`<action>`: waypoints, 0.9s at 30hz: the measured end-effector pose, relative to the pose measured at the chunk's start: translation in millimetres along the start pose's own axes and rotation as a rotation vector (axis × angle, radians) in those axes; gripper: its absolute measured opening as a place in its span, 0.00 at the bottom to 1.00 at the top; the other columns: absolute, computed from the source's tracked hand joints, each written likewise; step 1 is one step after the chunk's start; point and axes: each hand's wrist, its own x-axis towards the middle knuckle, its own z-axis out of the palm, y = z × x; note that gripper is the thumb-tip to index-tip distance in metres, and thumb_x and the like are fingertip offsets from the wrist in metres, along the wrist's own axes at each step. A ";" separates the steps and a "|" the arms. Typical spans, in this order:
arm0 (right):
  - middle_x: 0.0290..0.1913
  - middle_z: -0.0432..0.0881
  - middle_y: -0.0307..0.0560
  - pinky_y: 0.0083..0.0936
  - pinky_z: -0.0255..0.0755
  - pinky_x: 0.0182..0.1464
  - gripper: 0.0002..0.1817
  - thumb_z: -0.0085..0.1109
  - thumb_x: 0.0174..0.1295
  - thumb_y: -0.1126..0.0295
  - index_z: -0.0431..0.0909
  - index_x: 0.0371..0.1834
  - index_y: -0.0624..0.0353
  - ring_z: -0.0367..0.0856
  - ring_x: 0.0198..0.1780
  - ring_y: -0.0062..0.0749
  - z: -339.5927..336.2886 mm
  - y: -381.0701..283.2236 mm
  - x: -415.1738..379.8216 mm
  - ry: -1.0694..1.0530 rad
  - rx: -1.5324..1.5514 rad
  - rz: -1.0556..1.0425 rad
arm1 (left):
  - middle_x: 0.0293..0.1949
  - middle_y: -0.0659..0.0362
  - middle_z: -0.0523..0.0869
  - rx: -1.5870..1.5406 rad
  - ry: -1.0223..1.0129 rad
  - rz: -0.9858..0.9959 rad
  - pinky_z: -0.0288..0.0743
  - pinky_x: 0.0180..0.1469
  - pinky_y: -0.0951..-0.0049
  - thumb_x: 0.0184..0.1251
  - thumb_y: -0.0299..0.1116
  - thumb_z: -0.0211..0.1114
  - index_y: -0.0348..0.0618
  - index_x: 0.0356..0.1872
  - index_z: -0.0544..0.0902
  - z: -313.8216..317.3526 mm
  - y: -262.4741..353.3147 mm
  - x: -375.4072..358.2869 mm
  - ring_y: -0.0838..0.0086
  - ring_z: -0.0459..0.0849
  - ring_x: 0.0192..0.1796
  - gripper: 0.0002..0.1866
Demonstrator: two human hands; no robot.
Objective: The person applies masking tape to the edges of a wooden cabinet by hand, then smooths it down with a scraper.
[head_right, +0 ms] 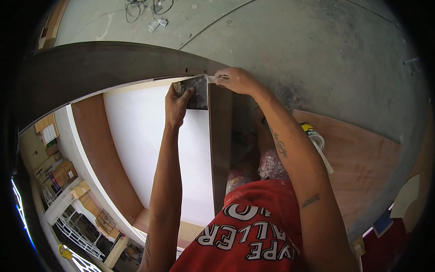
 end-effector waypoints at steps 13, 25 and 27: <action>0.41 0.90 0.51 0.35 0.77 0.49 0.15 0.63 0.71 0.58 0.87 0.50 0.57 0.87 0.41 0.41 1.3 -1.2 -0.5 0.001 0.035 0.017 | 0.46 0.55 0.91 -0.078 -0.028 -0.003 0.81 0.53 0.72 0.71 0.27 0.70 0.32 0.55 0.81 -0.5 -1.9 2.8 0.74 0.88 0.46 0.15; 0.44 0.90 0.53 0.36 0.78 0.50 0.16 0.63 0.71 0.57 0.88 0.51 0.56 0.88 0.43 0.44 -2.3 -4.0 -0.1 -0.003 -0.004 0.001 | 0.46 0.53 0.92 0.067 0.037 0.049 0.80 0.54 0.70 0.70 0.29 0.71 0.32 0.54 0.82 -0.3 -9.8 3.8 0.72 0.88 0.46 0.16; 0.44 0.90 0.53 0.37 0.78 0.50 0.16 0.63 0.71 0.57 0.88 0.52 0.56 0.88 0.44 0.46 -3.6 -5.6 0.6 -0.010 -0.019 0.014 | 0.46 0.52 0.92 0.055 0.037 0.043 0.80 0.54 0.70 0.69 0.29 0.72 0.32 0.53 0.82 -0.8 -9.6 3.9 0.71 0.89 0.46 0.16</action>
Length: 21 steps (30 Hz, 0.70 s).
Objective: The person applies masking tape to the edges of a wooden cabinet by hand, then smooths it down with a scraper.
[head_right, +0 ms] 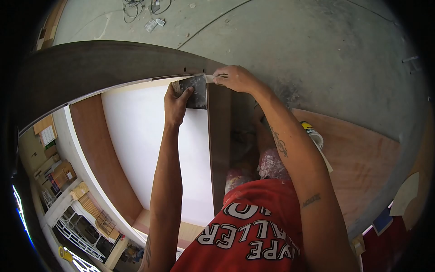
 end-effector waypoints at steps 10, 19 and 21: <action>0.42 0.90 0.56 0.40 0.78 0.50 0.16 0.63 0.70 0.56 0.88 0.52 0.55 0.88 0.43 0.51 -2.3 0.2 2.8 -0.010 -0.060 -0.030 | 0.45 0.54 0.90 0.005 -0.016 0.014 0.82 0.51 0.73 0.70 0.29 0.72 0.31 0.53 0.81 -0.2 -3.0 0.9 0.76 0.87 0.44 0.17; 0.38 0.90 0.49 0.32 0.78 0.48 0.17 0.63 0.73 0.57 0.87 0.51 0.60 0.85 0.39 0.34 -2.3 2.5 3.2 -0.012 -0.100 -0.040 | 0.45 0.51 0.92 0.027 0.003 0.020 0.81 0.53 0.69 0.69 0.30 0.72 0.32 0.53 0.82 -0.3 -2.5 -0.5 0.70 0.90 0.45 0.17; 0.38 0.90 0.49 0.32 0.78 0.47 0.17 0.63 0.73 0.57 0.87 0.51 0.60 0.85 0.38 0.33 -2.4 1.7 3.1 -0.013 -0.089 -0.035 | 0.45 0.51 0.92 -0.001 -0.001 0.024 0.81 0.53 0.69 0.69 0.30 0.72 0.32 0.53 0.82 -0.8 -2.0 0.1 0.70 0.90 0.45 0.16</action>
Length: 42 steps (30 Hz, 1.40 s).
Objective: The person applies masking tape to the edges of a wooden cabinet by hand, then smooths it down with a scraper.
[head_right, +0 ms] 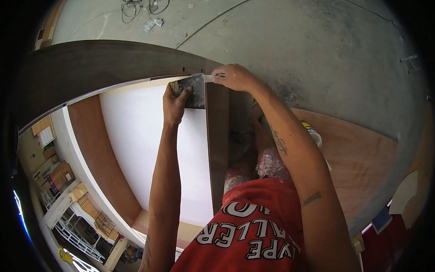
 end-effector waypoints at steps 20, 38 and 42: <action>0.34 0.86 0.42 0.40 0.80 0.38 0.08 0.60 0.66 0.67 0.88 0.43 0.46 0.88 0.34 0.39 79.7 -55.0 -116.3 0.069 -0.619 -0.669 | 0.45 0.48 0.92 0.073 0.002 0.041 0.80 0.54 0.66 0.67 0.32 0.73 0.31 0.53 0.81 -3.4 -2.9 -2.8 0.65 0.89 0.46 0.19; 0.33 0.86 0.44 0.27 0.78 0.36 0.15 0.65 0.72 0.63 0.84 0.54 0.61 0.81 0.30 0.22 -30.1 -308.0 -181.3 -0.436 -0.127 -0.128 | 0.66 0.45 0.76 -0.002 1.176 0.112 0.75 0.63 0.62 0.81 0.29 0.60 0.35 0.73 0.72 -86.0 -23.3 -195.6 0.60 0.80 0.55 0.24; 0.30 0.85 0.44 0.27 0.77 0.34 0.14 0.66 0.72 0.63 0.85 0.53 0.61 0.80 0.28 0.23 -27.7 -346.4 -183.3 -0.633 -0.291 -0.048 | 0.50 0.53 0.88 -1.114 0.211 0.158 0.79 0.59 0.71 0.82 0.46 0.59 0.38 0.64 0.80 -28.1 110.7 -281.0 0.70 0.86 0.51 0.23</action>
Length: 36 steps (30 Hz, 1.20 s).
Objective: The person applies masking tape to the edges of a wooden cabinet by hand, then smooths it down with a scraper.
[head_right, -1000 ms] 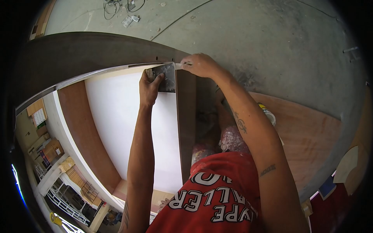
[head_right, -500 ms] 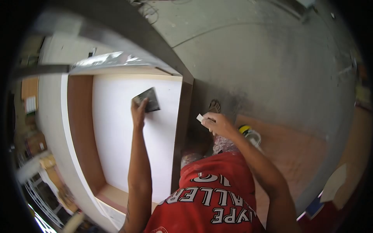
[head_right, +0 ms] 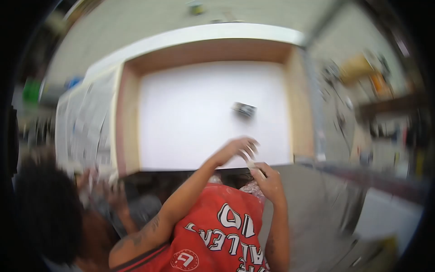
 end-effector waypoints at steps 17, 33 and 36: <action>0.23 0.82 0.46 0.28 0.73 0.25 0.19 0.62 0.75 0.57 0.83 0.56 0.61 0.79 0.20 0.25 165.8 -6.2 105.8 -0.950 -0.420 -0.019 | 0.37 0.59 0.91 0.224 1.341 0.154 0.80 0.46 0.74 0.70 0.28 0.71 0.35 0.41 0.90 -20.4 -96.1 -177.5 0.79 0.85 0.40 0.06; 0.30 0.82 0.49 0.26 0.80 0.23 0.15 0.57 0.78 0.64 0.77 0.54 0.67 0.85 0.21 0.32 379.7 -18.6 123.4 -1.277 -0.525 0.122 | 0.40 0.61 0.86 0.246 1.648 0.328 0.76 0.45 0.76 0.76 0.33 0.69 0.36 0.47 0.87 -172.2 -143.7 -366.6 0.79 0.82 0.40 0.10; 0.31 0.82 0.48 0.26 0.82 0.25 0.14 0.57 0.77 0.66 0.78 0.54 0.66 0.86 0.24 0.32 385.2 -29.6 121.4 -1.293 -0.485 0.250 | 0.48 0.58 0.86 0.210 1.808 0.578 0.77 0.47 0.76 0.78 0.33 0.67 0.38 0.54 0.85 -166.4 -146.6 -365.6 0.78 0.84 0.44 0.11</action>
